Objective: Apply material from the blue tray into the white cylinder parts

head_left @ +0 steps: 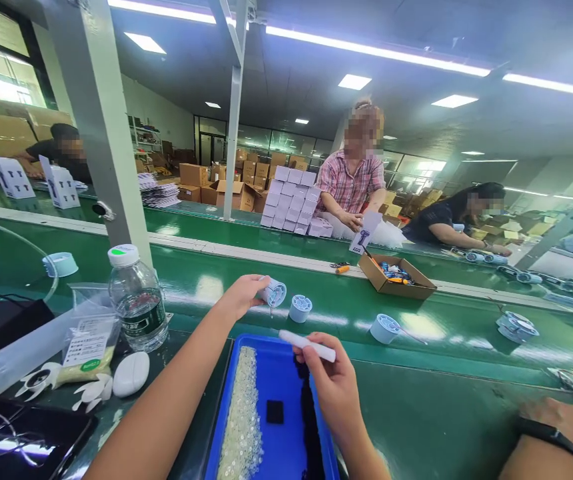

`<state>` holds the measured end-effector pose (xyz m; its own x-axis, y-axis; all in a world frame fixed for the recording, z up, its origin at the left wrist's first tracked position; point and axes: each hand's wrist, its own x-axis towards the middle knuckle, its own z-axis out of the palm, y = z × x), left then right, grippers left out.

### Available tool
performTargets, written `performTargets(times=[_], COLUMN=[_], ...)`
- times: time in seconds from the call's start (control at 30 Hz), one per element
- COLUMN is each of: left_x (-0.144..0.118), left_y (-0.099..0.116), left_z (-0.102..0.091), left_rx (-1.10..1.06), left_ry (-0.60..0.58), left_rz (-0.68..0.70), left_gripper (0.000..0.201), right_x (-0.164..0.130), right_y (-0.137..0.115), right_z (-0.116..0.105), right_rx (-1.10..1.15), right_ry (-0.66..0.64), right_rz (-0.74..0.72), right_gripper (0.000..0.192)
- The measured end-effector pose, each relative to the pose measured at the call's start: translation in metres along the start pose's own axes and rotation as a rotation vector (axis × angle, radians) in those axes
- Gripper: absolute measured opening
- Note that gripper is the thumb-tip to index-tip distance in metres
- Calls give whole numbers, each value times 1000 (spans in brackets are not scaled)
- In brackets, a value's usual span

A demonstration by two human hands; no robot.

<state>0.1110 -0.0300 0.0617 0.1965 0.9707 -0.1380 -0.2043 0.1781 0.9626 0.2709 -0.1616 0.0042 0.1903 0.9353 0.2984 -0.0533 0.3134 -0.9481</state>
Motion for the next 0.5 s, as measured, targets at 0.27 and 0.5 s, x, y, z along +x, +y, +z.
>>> performTargets(times=[0.27,0.5], left_x=[-7,-11], left_y=[-1,0], left_z=[16,23], left_rx=[111,130], left_ry=[-87,-106], left_rz=[-3,7], left_gripper=[25,28], right_x=[6,8], right_y=[2,3], right_z=[-3,-3], right_rx=[-59,-56], right_ry=[89,112], right_rz=[46,47], right_gripper=[31,34])
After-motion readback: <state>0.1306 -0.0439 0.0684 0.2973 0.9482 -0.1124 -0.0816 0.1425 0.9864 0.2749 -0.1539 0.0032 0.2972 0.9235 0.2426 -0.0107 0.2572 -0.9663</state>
